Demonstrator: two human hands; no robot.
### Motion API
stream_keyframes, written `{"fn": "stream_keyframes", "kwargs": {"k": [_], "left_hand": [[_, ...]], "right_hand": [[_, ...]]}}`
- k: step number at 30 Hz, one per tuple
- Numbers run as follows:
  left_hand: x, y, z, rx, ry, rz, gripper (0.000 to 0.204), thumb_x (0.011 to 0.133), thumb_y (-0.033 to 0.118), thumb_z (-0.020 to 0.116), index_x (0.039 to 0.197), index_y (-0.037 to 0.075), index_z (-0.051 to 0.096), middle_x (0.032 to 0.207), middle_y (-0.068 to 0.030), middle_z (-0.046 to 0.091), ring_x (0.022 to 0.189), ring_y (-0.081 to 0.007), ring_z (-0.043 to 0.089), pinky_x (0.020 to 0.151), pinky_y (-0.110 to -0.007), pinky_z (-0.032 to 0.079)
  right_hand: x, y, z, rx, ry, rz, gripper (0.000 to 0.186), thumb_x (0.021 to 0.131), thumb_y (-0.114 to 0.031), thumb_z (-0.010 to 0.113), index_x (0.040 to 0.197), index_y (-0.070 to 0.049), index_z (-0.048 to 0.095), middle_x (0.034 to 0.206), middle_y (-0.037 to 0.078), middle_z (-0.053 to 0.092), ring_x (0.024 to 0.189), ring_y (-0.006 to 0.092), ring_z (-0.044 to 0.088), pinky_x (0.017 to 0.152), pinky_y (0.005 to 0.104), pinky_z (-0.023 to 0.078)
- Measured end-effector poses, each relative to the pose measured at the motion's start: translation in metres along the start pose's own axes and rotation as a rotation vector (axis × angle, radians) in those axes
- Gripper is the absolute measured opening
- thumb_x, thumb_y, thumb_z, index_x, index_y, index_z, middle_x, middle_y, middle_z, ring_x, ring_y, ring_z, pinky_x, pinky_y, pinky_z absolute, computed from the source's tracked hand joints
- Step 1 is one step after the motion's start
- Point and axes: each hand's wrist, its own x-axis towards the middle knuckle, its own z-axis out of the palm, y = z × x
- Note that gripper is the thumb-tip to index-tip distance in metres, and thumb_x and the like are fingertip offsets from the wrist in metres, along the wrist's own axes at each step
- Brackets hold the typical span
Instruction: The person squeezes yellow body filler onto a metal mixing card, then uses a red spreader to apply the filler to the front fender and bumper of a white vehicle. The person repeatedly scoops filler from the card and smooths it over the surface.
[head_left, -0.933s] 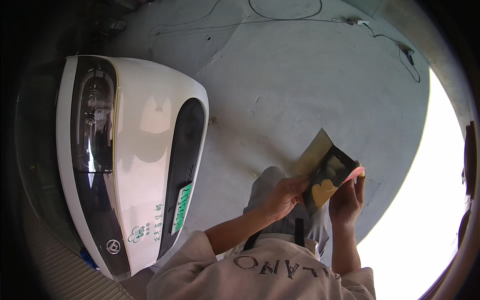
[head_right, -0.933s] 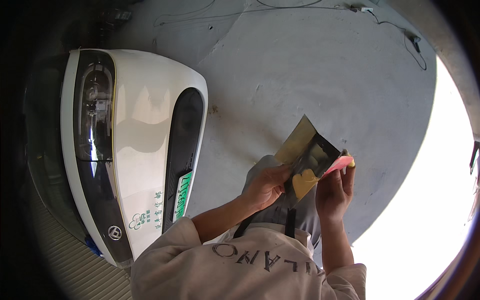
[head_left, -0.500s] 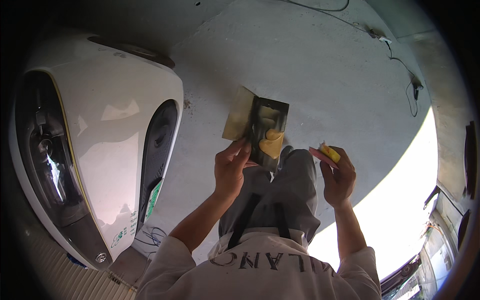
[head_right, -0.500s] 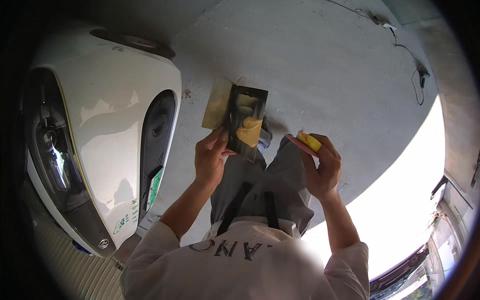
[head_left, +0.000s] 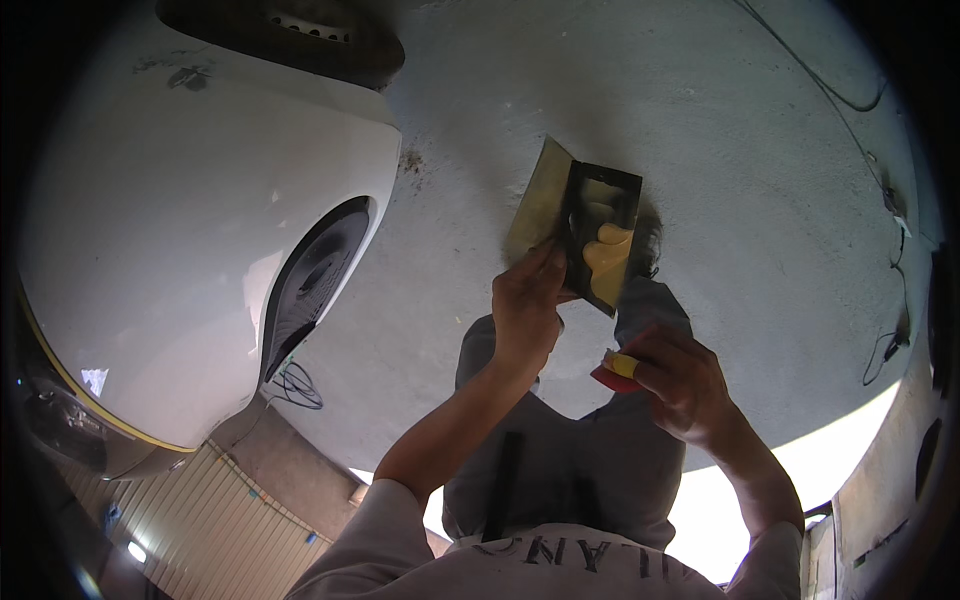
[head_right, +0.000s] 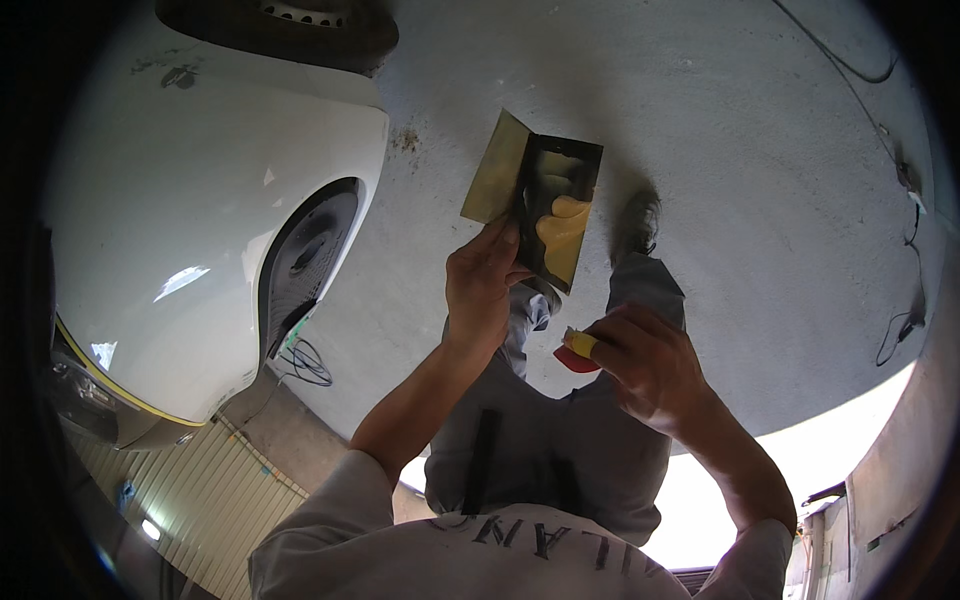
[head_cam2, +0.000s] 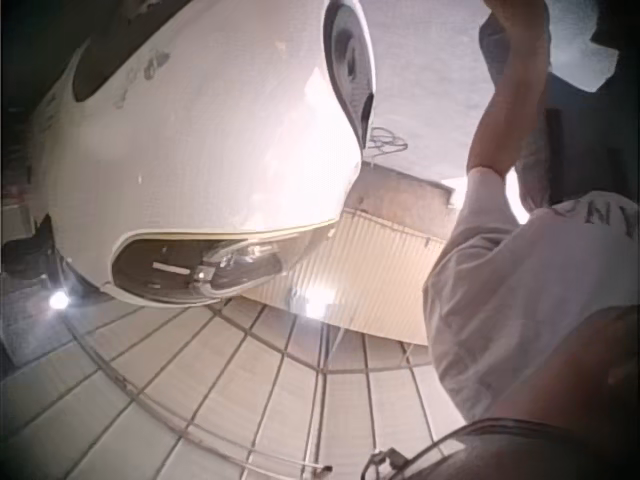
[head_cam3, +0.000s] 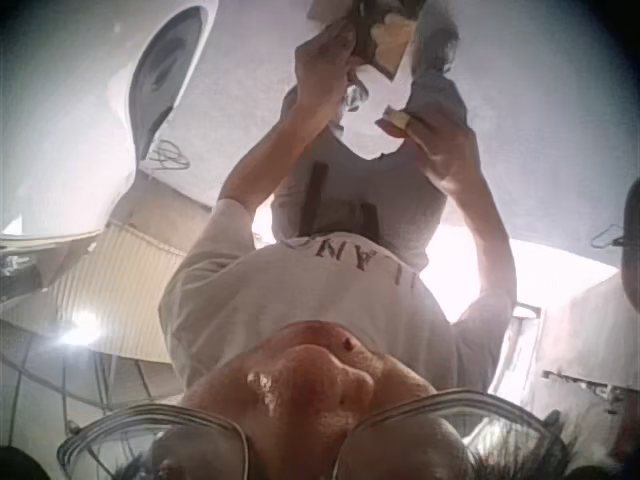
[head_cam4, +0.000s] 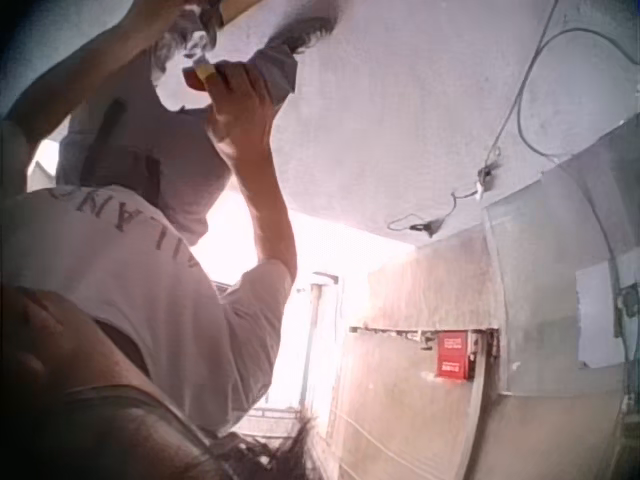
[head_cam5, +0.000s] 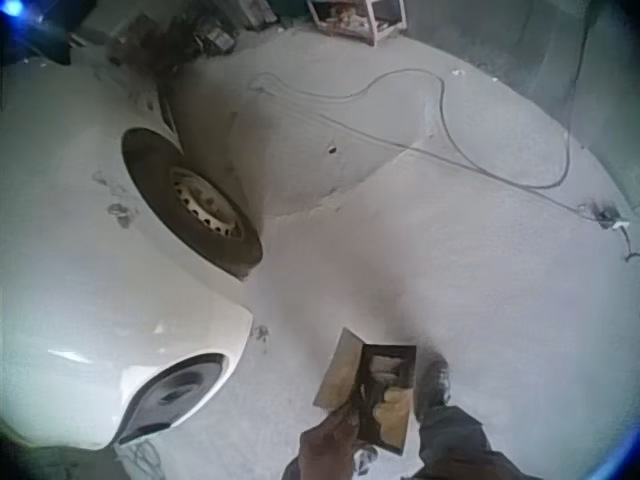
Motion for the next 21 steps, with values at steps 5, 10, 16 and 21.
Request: {"fn": "stream_keyframes", "kwargs": {"k": [5,10,16,21], "left_hand": [[0.119,-0.119,-0.037,-0.140,-0.002,-0.212,0.039,0.106,0.021,0.059,0.135,-0.007,0.061,0.103,-0.0120,0.075,0.084,-0.0178,0.075,0.082,-0.032,0.063],[0.198,-0.236,-0.076,-0.130,-0.050,-0.491,0.039,0.105,0.024,0.060,0.131,-0.004,0.064,0.101,-0.0119,0.075,0.083,-0.0198,0.075,0.083,-0.035,0.063],[0.267,-0.259,-0.111,0.155,-0.160,-0.279,0.030,0.103,0.019,0.059,0.110,-0.008,0.070,0.092,-0.0130,0.074,0.078,-0.0214,0.074,0.077,-0.034,0.064],[0.326,-0.260,-0.149,0.504,-0.248,0.184,0.023,0.101,0.016,0.063,0.106,-0.004,0.071,0.089,-0.0098,0.073,0.077,-0.0191,0.073,0.074,-0.034,0.061]], "right_hand": [[0.074,0.115,0.028,0.832,0.114,0.260,0.030,0.101,0.001,0.058,0.130,0.010,0.057,0.111,0.016,0.071,0.106,0.0191,0.070,0.095,0.0337,0.056],[0.229,0.228,0.153,1.408,0.034,0.260,0.036,0.101,-0.013,0.067,0.132,0.004,0.058,0.108,0.009,0.071,0.098,0.0139,0.070,0.092,0.0329,0.060],[0.345,0.227,0.300,1.507,0.099,0.126,0.042,0.093,-0.012,0.073,0.133,-0.001,0.063,0.112,0.010,0.070,0.103,0.0195,0.068,0.091,0.0353,0.056],[0.372,0.212,0.312,0.989,0.235,0.014,0.032,0.094,-0.010,0.071,0.124,0.001,0.068,0.108,0.008,0.073,0.097,0.0136,0.067,0.088,0.0304,0.054]]}}
